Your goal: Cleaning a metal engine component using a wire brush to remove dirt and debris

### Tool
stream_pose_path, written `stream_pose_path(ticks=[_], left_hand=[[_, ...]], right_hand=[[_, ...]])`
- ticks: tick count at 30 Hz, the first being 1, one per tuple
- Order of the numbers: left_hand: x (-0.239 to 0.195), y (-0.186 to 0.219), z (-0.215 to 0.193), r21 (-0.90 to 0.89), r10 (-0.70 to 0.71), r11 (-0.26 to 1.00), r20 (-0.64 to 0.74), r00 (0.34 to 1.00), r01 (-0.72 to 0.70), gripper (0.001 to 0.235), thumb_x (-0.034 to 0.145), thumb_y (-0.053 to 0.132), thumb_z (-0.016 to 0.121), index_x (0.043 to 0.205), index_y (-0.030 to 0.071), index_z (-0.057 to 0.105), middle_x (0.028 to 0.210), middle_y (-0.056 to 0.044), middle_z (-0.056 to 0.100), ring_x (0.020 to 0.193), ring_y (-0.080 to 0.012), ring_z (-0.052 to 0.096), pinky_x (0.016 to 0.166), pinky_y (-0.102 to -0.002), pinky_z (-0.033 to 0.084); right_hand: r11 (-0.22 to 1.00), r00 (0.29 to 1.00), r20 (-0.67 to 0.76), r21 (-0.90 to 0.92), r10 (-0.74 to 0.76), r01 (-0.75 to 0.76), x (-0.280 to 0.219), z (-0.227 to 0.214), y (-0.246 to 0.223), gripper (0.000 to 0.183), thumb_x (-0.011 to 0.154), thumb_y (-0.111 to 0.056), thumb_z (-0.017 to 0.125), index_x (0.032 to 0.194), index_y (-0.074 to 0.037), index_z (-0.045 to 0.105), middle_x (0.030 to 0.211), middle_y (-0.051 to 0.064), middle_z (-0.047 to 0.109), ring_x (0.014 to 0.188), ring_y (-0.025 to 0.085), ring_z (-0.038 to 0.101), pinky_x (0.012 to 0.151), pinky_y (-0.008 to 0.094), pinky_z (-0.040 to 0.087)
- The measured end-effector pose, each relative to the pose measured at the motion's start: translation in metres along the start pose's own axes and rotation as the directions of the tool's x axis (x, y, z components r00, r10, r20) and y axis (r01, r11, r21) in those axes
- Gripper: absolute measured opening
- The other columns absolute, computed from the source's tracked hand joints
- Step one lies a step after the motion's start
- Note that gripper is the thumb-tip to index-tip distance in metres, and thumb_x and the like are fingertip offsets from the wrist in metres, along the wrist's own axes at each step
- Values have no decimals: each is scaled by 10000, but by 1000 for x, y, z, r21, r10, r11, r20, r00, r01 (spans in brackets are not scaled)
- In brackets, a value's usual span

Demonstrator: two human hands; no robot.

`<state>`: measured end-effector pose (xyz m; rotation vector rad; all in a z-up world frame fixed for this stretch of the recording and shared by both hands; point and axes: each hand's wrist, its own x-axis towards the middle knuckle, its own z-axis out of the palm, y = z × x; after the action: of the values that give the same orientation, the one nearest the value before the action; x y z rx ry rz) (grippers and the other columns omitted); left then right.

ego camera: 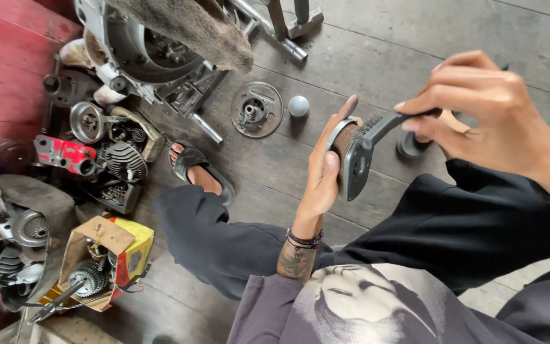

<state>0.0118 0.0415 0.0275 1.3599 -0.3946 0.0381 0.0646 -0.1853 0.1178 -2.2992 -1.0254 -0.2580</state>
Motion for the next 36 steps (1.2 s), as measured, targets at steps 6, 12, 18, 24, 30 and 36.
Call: stream_pose_path(ticks=[6, 12, 18, 24, 30, 36], left_hand=[[56, 29, -6, 119, 208, 971, 19, 978, -208, 756, 1103, 727, 336, 1566, 139, 444, 1205, -37, 531, 1072, -141, 541, 1034, -335, 478], [147, 79, -41, 166, 380, 886, 279, 882, -434, 637, 1113, 678, 445, 1559, 227, 503, 1524, -8, 587, 1055, -125, 613, 975, -296, 515], [125, 112, -63, 41, 42, 998, 273, 961, -55, 640, 1073, 681, 320, 1368, 156, 537, 1277, -51, 610, 842, -185, 722, 679, -292, 665], [89, 56, -81, -294, -553, 784, 67, 830, 546, 759, 947, 624, 433, 1311, -8, 643, 1129, -200, 742, 974, -279, 717, 918, -447, 574], [74, 38, -101, -125, -278, 948, 117, 953, 292, 521, 1059, 566, 431, 1178, 106, 644, 1042, -30, 699, 937, -124, 659, 862, -284, 535], [77, 37, -110, -32, -246, 968, 88, 965, 250, 576, 1043, 612, 365, 1069, 99, 627, 983, -28, 653, 919, -124, 602, 895, -287, 484]], right_hand=[[987, 991, -52, 103, 126, -120, 6, 9, 16, 196, 982, -80, 757, 1084, 74, 693, 994, 155, 742, 929, 267, 729, 820, 334, 568], [941, 972, -190, 331, 136, -67, 35, 2, -3, 90, 1044, -11, 604, 995, 57, 573, 816, 118, 731, 738, 201, 753, 715, 270, 580], [935, 927, -360, 352, 107, 29, 28, 16, 3, 138, 1103, -37, 464, 1082, 78, 537, 725, 126, 587, 564, 172, 570, 560, 246, 468], [979, 972, -121, 21, -200, 204, 42, 38, 3, 269, 1065, -86, 491, 1309, -31, 590, 961, 134, 638, 520, 119, 400, 493, 271, 373], [984, 958, -257, 86, -129, 156, 53, 42, -4, 169, 960, 5, 763, 1111, 64, 715, 943, 165, 750, 678, 196, 662, 528, 246, 502], [955, 947, -183, 87, -264, 283, 51, 74, -5, 117, 923, -35, 747, 1019, 22, 714, 855, 136, 716, 456, 99, 496, 347, 217, 357]])
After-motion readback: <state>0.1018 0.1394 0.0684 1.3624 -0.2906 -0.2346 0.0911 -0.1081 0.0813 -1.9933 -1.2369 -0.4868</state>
